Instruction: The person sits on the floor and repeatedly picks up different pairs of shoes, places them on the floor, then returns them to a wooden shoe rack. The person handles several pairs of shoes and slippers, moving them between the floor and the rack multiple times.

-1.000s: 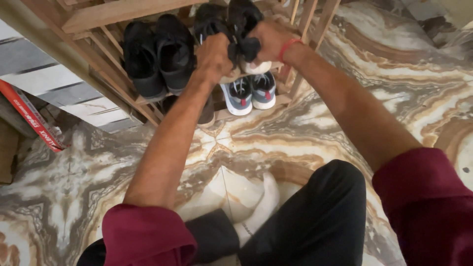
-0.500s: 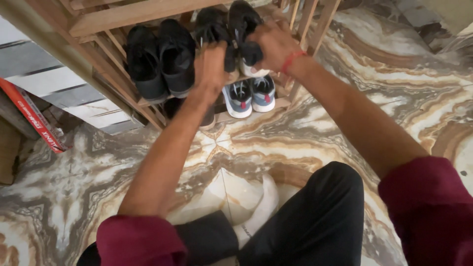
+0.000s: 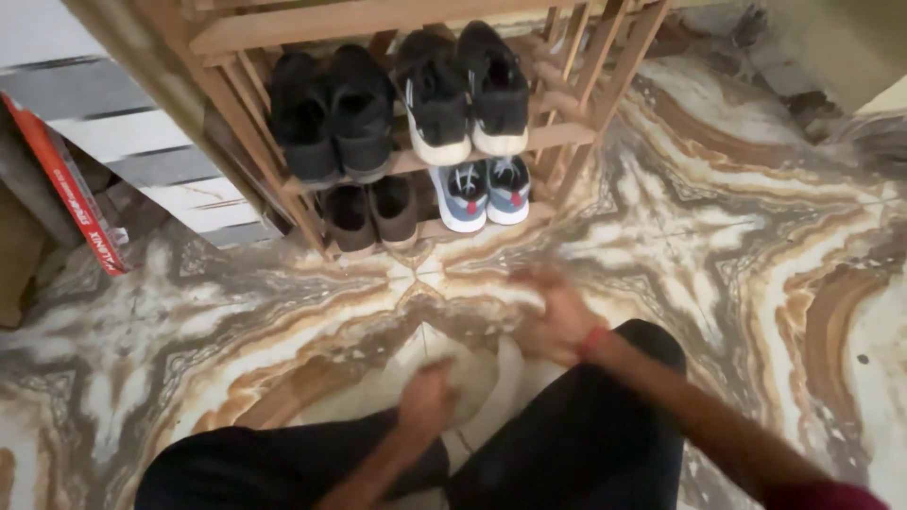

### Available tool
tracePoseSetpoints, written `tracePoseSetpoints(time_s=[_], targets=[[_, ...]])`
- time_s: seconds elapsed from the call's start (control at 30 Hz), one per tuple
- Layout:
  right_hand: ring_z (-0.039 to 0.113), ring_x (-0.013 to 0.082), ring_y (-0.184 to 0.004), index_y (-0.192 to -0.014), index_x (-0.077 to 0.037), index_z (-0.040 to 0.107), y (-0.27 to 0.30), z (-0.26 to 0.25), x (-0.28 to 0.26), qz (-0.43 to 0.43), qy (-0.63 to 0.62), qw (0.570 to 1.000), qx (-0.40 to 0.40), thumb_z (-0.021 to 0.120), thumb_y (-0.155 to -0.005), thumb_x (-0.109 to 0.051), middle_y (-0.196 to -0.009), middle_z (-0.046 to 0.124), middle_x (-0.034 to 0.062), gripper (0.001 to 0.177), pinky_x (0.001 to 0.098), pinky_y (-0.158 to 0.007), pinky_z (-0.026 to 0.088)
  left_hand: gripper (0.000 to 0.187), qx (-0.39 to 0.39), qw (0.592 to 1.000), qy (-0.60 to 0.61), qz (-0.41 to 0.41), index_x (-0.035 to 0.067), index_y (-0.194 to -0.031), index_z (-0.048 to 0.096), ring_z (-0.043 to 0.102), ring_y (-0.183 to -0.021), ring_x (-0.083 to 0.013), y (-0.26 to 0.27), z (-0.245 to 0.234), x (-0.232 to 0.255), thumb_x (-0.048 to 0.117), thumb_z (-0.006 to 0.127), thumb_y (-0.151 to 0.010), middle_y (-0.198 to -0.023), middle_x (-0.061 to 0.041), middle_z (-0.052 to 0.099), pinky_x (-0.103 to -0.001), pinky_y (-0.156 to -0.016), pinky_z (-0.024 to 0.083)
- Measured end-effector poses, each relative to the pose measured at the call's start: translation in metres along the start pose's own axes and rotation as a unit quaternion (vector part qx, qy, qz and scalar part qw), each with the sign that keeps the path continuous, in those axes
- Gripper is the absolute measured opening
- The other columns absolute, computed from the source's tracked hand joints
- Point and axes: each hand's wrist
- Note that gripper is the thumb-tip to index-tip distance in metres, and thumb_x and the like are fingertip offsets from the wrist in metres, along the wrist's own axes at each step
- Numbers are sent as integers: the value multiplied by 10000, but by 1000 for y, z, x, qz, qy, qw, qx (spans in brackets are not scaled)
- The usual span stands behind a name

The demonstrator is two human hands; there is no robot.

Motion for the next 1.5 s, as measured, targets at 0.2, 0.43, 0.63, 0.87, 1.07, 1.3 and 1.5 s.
tracePoseSetpoints(time_s=[0.2, 0.43, 0.63, 0.87, 1.07, 1.3, 1.5], targets=[[582, 371, -1226, -1341, -66, 578, 77, 59, 11, -24, 93, 973, -211, 777, -748, -198, -1314, 609, 187, 639, 435, -1015, 496, 297, -149, 985, 10, -87, 80, -1046, 681, 681, -930, -416, 57, 52, -9, 265, 718, -817, -951, -207, 718, -532, -798, 533], [642, 368, -1130, -1304, -130, 622, 93, 55, -47, 92, 167, 957, -221, 728, -820, -220, -1336, 608, 175, 503, 455, -937, 533, 290, -208, 977, -32, -40, 65, -923, 669, 688, -886, -437, 50, 70, -16, 348, 611, -901, -911, -221, 711, -569, -774, 524], [665, 353, -1020, -1197, -164, 714, 108, 35, -116, 78, 171, 953, -239, 716, -866, -332, -1053, 719, 119, 371, 484, -918, 504, 366, -300, 950, -57, -67, 78, -955, 767, 710, -942, -412, 38, 78, -23, 394, 588, -914, -979, -222, 740, -533, -827, 544], [600, 265, -1017, -886, -185, 791, 114, 4, -209, 71, 241, 934, -255, 730, -846, -342, -939, 706, 51, 172, 449, -917, 401, 520, -332, 936, -86, -77, 71, -988, 760, 698, -1013, -394, 13, 91, 8, 521, 500, -994, -1046, -200, 732, -528, -877, 532], [617, 299, -924, -788, -144, 771, 108, 14, -241, -29, 249, 953, -169, 771, -762, -345, -926, 702, 69, 202, 465, -817, 422, 469, -398, 911, -60, -95, 121, -1049, 760, 726, -1024, -332, 7, 48, 68, 517, 671, -814, -1072, -166, 752, -470, -865, 558], [613, 288, -887, -788, -190, 796, 97, 15, -237, 31, 291, 924, -247, 737, -813, -305, -850, 675, 64, 131, 470, -795, 435, 491, -341, 935, -24, -90, 113, -1092, 752, 722, -1002, -366, 16, 110, 28, 547, 572, -951, -1046, -168, 762, -514, -859, 535], [609, 279, -979, -780, -204, 780, 99, 8, -241, 131, 308, 885, -325, 707, -833, -243, -923, 682, 56, 99, 459, -847, 433, 430, -278, 960, -4, -42, 117, -1213, 677, 701, -971, -403, 37, 118, 16, 453, 596, -958, -1037, -189, 738, -556, -825, 535]])
Point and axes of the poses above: each hand's wrist, its own y-axis away from the middle knuckle, its own z-axis out of the palm, x = y × z
